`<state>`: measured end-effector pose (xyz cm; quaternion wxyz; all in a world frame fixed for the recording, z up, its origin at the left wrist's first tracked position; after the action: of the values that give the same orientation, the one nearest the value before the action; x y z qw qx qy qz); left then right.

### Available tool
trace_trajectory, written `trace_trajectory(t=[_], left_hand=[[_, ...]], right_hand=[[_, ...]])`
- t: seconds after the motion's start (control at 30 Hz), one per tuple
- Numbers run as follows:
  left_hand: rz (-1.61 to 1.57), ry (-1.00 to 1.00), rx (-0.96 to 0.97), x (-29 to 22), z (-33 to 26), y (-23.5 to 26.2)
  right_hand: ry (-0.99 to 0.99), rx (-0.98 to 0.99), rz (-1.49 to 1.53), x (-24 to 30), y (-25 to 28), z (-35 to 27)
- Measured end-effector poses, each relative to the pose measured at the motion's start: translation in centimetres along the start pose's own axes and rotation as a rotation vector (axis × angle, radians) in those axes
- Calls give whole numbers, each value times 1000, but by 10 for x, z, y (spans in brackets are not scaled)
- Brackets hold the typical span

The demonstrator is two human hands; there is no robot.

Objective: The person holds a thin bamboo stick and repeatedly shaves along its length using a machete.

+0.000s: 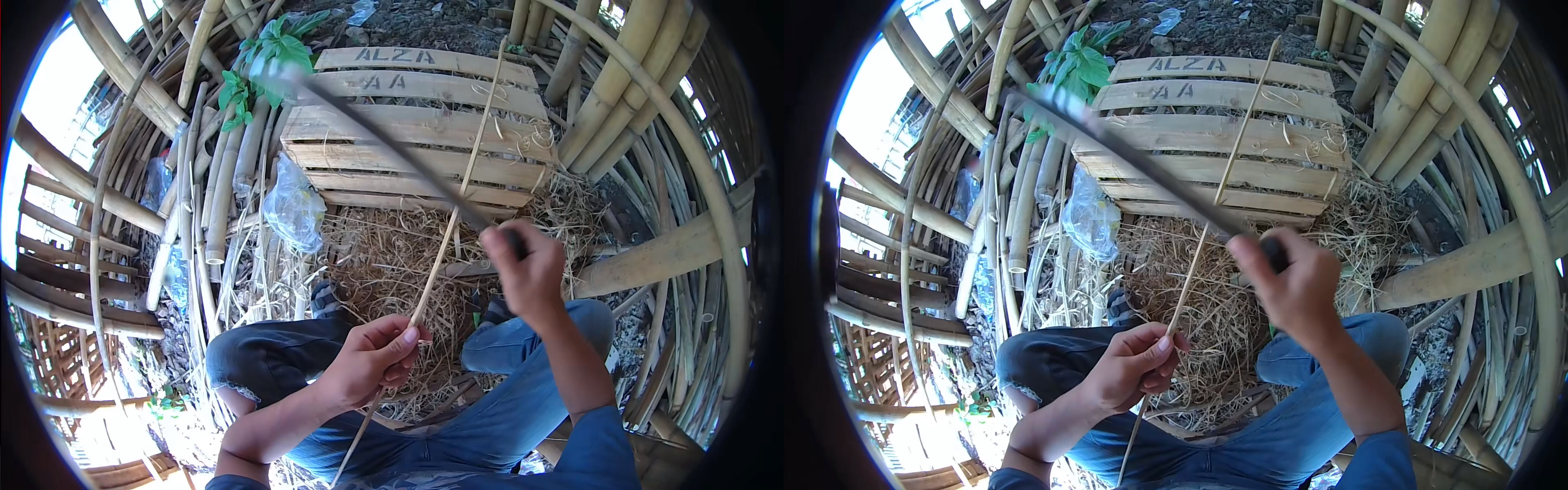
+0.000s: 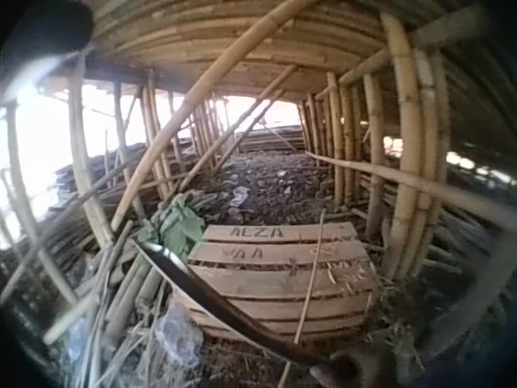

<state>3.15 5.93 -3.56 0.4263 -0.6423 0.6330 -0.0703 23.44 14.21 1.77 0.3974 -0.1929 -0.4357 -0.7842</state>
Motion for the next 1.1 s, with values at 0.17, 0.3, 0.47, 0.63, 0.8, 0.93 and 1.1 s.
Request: trace_trajectory(t=[0.17, 0.3, 0.47, 0.63, 0.8, 0.93, 1.1], left_hand=[[-13, -38, -98, -4, -7, 0], [22, -78, -159, -4, -12, 4], [30, -27, -193, -4, -18, 5], [-80, -42, -152, -3, -15, 8], [-68, -39, -214, 0, -22, 8], [-4, -44, -220, -8, -22, 7], [-46, -82, -218, -7, -21, 5]], right_hand=[[465, 108, -173, 56, -22, -12], [606, 218, -256, 71, -27, -20], [494, 126, -286, 39, -22, -1], [531, 206, -165, 52, -32, -17], [692, 103, -227, 63, -29, -13], [446, 168, -225, 37, -30, -3], [597, 192, -200, 58, -31, -16]])
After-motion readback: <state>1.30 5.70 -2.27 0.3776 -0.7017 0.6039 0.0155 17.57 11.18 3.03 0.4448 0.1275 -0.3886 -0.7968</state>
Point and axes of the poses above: each hand's wrist, its own z-axis towards the middle knuckle, its own y-axis out of the back of the hand, x = y × z, the point moved 6 cm from there along z, towards the middle knuckle, and after that the axes turned 15 degrees about y, right-handed, at the moved point
